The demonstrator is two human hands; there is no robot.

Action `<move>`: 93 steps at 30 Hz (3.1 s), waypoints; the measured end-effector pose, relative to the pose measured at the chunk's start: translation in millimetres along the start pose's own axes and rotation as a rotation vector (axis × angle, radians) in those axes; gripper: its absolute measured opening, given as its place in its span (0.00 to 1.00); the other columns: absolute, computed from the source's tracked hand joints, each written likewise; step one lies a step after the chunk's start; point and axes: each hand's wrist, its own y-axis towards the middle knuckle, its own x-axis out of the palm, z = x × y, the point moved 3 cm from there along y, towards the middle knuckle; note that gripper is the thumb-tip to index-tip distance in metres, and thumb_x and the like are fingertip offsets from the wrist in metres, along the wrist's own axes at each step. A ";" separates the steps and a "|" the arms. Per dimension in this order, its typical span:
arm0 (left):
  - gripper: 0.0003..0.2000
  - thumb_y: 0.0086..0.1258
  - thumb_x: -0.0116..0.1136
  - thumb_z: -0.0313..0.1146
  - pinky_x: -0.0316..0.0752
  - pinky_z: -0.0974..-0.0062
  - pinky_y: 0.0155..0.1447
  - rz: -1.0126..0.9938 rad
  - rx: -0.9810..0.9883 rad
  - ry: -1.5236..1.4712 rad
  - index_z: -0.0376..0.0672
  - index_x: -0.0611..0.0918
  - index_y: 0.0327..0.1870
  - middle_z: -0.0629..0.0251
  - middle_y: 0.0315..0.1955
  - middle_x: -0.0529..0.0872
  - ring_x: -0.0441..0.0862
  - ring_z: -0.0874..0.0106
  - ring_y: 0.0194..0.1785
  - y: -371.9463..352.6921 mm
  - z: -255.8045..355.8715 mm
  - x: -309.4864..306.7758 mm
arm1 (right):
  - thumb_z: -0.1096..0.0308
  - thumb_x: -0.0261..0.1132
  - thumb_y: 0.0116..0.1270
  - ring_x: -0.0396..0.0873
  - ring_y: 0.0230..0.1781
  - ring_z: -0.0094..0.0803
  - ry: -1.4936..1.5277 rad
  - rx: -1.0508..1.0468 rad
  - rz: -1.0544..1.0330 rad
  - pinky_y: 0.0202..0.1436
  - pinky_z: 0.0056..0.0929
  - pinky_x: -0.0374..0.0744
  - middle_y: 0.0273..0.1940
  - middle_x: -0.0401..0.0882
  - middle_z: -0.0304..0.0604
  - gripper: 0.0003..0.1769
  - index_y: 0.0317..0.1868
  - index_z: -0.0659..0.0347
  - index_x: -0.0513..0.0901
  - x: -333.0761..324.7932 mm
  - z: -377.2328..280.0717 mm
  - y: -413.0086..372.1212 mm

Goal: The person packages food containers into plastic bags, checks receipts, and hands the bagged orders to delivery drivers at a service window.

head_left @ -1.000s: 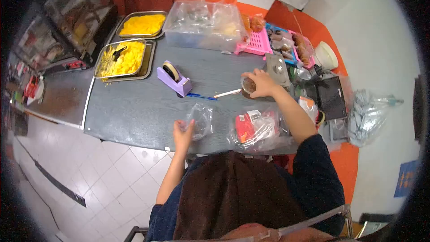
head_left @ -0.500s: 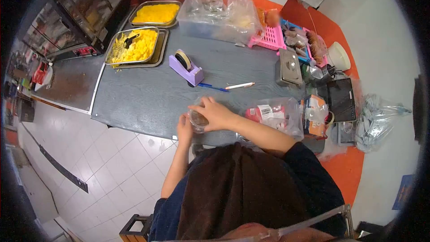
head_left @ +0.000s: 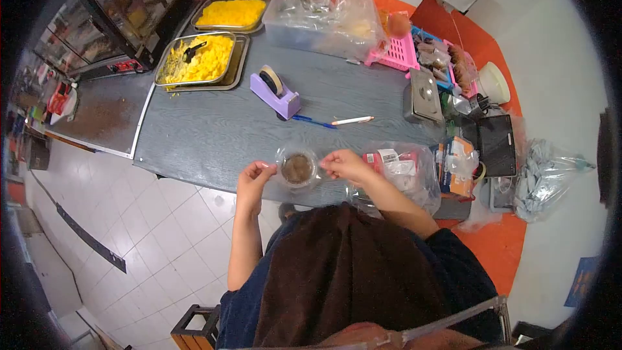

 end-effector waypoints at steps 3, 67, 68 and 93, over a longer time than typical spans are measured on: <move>0.04 0.58 0.56 0.25 0.68 0.83 0.40 -0.145 -0.091 -0.335 0.38 0.75 0.33 0.69 0.26 0.78 0.74 0.78 0.34 -16.1 36.3 16.3 | 0.70 0.58 0.60 0.71 0.30 0.23 0.343 -0.082 -0.111 0.31 0.20 0.71 0.31 0.74 0.38 0.08 0.38 0.64 0.74 0.4 -35.2 -23.1; 0.02 0.62 0.51 0.26 0.65 0.85 0.35 -0.352 0.400 0.187 0.37 0.74 0.32 0.69 0.29 0.75 0.70 0.82 0.31 30.4 15.6 51.2 | 0.73 0.59 0.51 0.73 0.35 0.32 -0.409 -0.752 0.604 0.35 0.28 0.72 0.41 0.69 0.46 0.08 0.33 0.64 0.74 67.9 -23.1 -11.7; 0.02 0.62 0.51 0.26 0.66 0.86 0.35 -0.386 0.278 0.180 0.38 0.74 0.32 0.70 0.28 0.76 0.70 0.83 0.30 35.2 13.0 47.5 | 0.72 0.59 0.51 0.73 0.36 0.32 -0.423 -0.875 0.702 0.33 0.27 0.72 0.39 0.71 0.43 0.08 0.33 0.63 0.75 73.2 -29.3 -26.2; 0.16 0.54 0.56 0.37 0.70 0.66 0.44 -0.956 0.536 1.124 0.35 0.76 0.39 0.58 0.35 0.78 0.75 0.59 0.38 -60.5 -48.9 266.1 | 0.71 0.56 0.49 0.69 0.41 0.35 -1.280 -0.242 1.148 0.46 0.37 0.62 0.35 0.73 0.41 0.09 0.34 0.55 0.77 -109.5 59.9 -239.2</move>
